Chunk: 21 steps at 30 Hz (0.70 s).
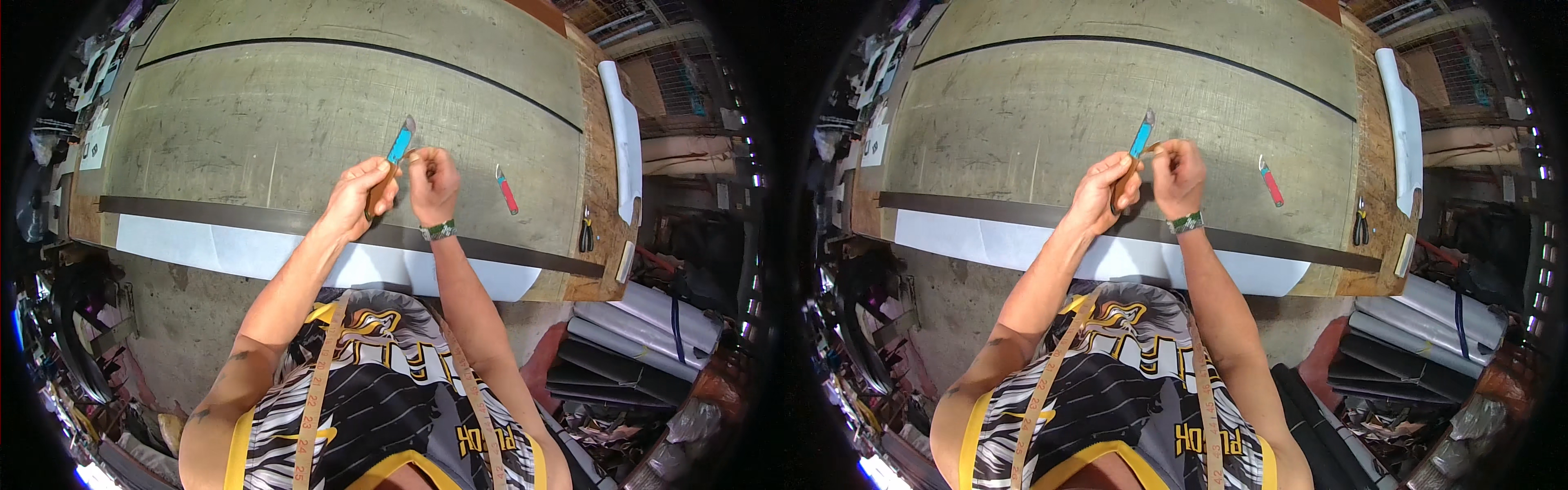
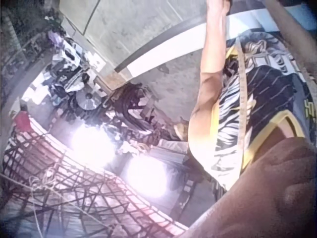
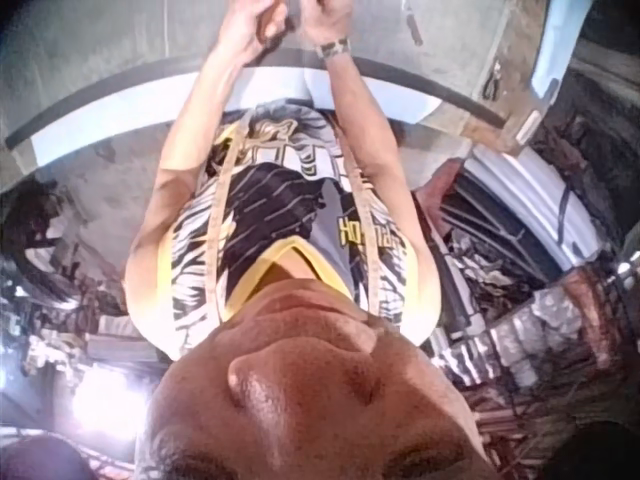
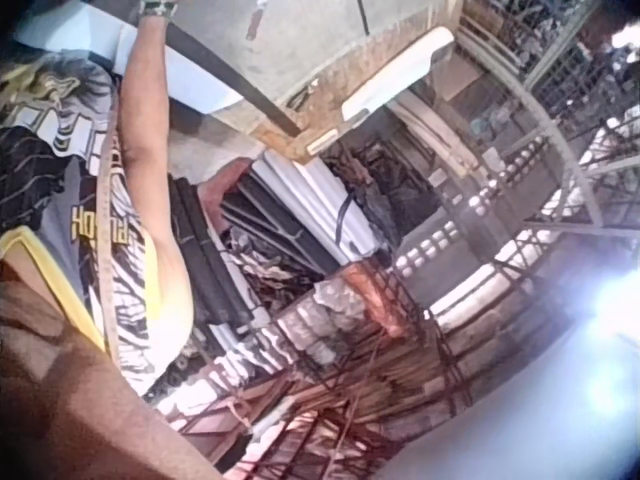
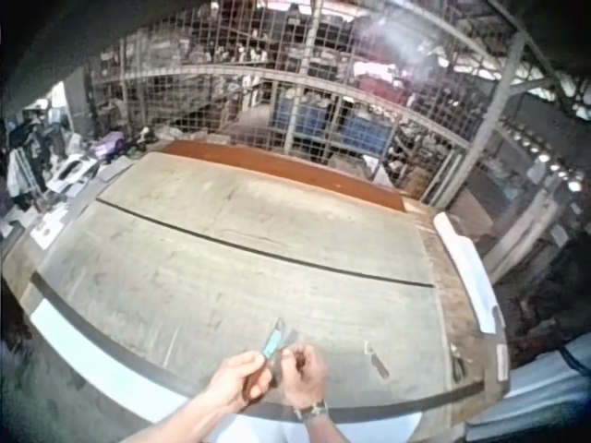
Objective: The person wraps sandpaper around a small block, feeds a strip through a manual roller press by turning its crank, and trims the edges of the strip on a workbench using a utility knife.
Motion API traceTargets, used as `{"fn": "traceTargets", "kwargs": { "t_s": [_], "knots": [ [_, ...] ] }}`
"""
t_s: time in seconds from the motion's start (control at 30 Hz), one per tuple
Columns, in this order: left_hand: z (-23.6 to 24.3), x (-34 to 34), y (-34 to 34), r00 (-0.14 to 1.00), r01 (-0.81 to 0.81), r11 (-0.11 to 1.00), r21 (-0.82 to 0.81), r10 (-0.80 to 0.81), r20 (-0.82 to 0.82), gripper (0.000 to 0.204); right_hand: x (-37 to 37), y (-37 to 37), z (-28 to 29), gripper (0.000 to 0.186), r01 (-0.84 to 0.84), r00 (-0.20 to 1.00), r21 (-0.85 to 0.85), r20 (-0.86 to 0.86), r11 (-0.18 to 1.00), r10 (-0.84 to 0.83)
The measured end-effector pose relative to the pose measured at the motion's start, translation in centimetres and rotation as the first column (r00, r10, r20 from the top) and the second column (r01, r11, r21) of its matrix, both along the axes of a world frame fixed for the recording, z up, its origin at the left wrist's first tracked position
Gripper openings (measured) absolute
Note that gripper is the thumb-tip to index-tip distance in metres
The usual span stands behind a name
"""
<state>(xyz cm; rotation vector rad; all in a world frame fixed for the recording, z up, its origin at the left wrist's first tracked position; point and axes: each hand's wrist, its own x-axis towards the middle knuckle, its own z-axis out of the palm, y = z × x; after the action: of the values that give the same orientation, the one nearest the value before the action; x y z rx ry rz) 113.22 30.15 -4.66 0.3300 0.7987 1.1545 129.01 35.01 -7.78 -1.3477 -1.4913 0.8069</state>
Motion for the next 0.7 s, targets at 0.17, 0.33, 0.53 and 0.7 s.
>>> {"fn": "traceTargets", "kwargs": {
  "t_s": [0.17,0.33,0.53,0.7],
  "knots": [
    [2.0,-2.2,1.7,0.995,-0.009,0.972,0.234,0.033,-0.098,0.031,8.9,2.5,-6.2,0.016,0.189,0.981,-0.077,0.068,0.979,-0.184],
    [-0.1,-1.1,2.3,0.986,-0.012,0.984,0.179,0.042,-0.164,0.037,11.3,1.5,-7.4,0.027,0.059,0.673,0.165,0.722,0.984,-0.162],
    [-0.1,0.4,2.0,0.994,-0.069,0.981,0.184,0.084,-0.076,0.041,2.8,-3.1,1.7,0.026,-0.089,0.992,-0.307,0.061,0.947,0.113],
    [0.3,1.4,1.5,0.992,-0.097,0.967,0.236,0.112,-0.051,0.047,-0.4,-3.8,4.9,0.022,-0.288,0.9,-0.263,-0.403,0.921,0.167]
  ]
}}
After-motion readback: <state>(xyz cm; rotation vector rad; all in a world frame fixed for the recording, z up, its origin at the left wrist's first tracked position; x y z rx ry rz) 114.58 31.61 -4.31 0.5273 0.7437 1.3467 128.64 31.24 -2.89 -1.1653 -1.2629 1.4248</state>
